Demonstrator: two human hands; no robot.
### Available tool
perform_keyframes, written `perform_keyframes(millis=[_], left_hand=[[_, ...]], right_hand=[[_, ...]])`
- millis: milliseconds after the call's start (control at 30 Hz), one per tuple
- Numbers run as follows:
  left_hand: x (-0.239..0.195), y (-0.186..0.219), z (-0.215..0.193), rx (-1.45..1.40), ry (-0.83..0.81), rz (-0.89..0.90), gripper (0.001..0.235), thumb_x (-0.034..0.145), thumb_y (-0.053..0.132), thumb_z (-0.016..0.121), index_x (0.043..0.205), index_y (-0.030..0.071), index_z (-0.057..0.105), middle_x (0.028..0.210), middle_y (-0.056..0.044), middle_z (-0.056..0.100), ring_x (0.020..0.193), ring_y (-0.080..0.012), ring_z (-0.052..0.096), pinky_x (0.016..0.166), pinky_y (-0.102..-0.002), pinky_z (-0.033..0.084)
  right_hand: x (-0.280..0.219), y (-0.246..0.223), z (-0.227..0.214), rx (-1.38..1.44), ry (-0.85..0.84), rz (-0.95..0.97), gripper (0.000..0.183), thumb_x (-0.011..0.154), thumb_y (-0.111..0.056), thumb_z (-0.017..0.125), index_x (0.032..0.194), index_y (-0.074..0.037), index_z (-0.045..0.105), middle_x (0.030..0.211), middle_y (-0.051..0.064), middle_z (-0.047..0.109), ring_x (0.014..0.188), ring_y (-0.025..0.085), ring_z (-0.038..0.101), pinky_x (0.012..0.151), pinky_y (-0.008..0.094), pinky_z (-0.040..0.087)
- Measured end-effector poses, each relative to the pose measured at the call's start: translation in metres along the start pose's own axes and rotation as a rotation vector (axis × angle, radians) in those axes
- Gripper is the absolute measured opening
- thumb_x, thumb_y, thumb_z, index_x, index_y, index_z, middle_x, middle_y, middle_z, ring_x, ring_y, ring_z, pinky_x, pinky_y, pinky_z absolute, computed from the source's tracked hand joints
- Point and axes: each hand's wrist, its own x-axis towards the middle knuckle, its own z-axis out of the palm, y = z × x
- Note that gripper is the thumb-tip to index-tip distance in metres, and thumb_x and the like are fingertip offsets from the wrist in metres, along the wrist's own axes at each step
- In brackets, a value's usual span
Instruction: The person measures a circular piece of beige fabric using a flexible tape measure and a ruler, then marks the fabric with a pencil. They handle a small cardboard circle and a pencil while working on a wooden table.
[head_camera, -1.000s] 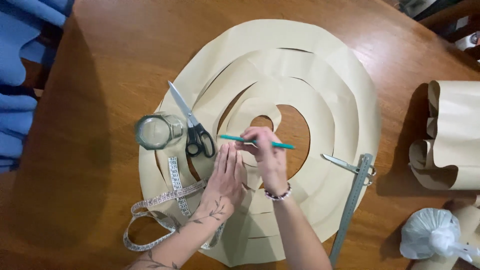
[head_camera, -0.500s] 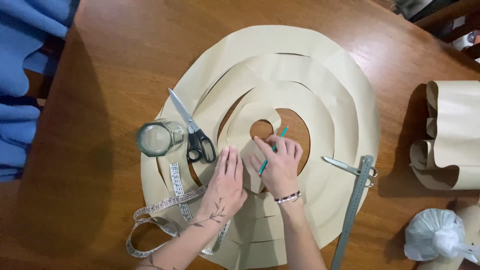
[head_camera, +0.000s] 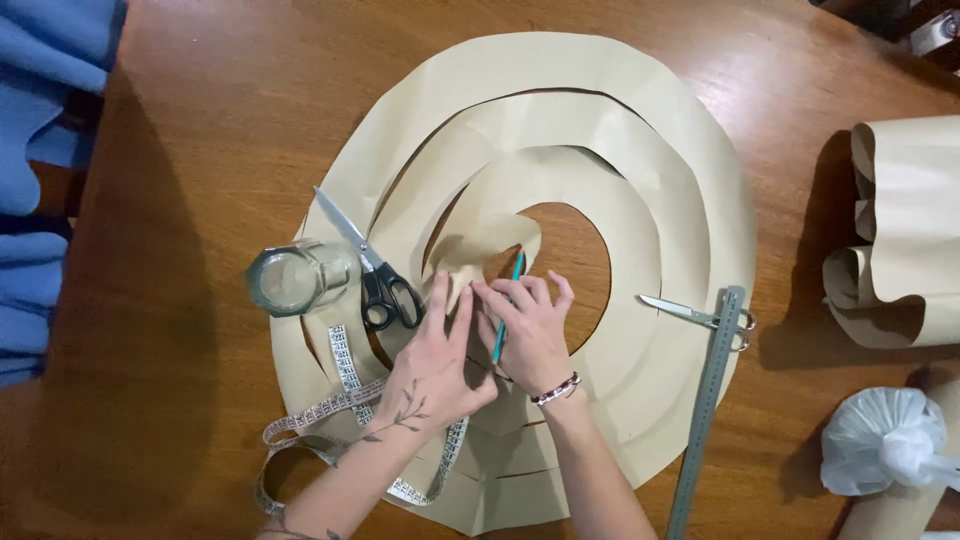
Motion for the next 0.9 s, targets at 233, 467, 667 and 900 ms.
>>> perform_keyframes(millis=[233,467,667,900], left_hand=[[-0.002,-0.022,0.017,0.047,0.118,0.067,0.092,0.07,0.037,0.076,0.147,-0.002,0.042,0.157,-0.026,0.029,0.139,-0.0391,0.044,0.103,-0.038,0.052],[0.0,-0.02,0.024,0.046,0.277,0.109,0.08,0.075,0.033,0.077,0.137,-0.01,0.051,0.148,-0.026,0.041,0.138,-0.0371,0.045,0.11,-0.037,0.047],[-0.001,-0.019,0.018,0.005,0.258,0.103,0.067,0.076,0.031,0.077,0.13,-0.003,0.06,0.134,-0.019,0.045,0.131,-0.0366,0.05,0.103,-0.038,0.053],[-0.024,-0.005,0.016,0.091,0.271,0.248,0.04,0.086,0.028,0.068,0.117,0.004,0.063,0.124,-0.019,0.055,0.124,-0.0347,0.05,0.079,-0.044,0.057]], right_hand=[[0.001,0.0,0.0,-0.006,-0.001,-0.045,0.033,0.081,-0.026,0.07,0.115,-0.024,0.069,0.106,-0.003,0.062,0.105,0.019,0.053,0.109,0.058,0.018],[0.006,0.0,-0.003,0.013,-0.014,-0.094,0.032,0.081,-0.026,0.07,0.113,-0.02,0.071,0.104,-0.002,0.062,0.105,0.021,0.053,0.11,0.061,0.017],[0.004,0.008,-0.003,0.045,-0.039,-0.094,0.033,0.077,-0.024,0.071,0.11,-0.022,0.072,0.102,-0.003,0.064,0.103,0.019,0.054,0.111,0.06,0.017],[-0.003,0.02,-0.041,-0.033,0.06,0.07,0.028,0.087,-0.03,0.076,0.115,-0.025,0.072,0.11,-0.005,0.068,0.103,0.021,0.06,0.112,0.049,0.026]])
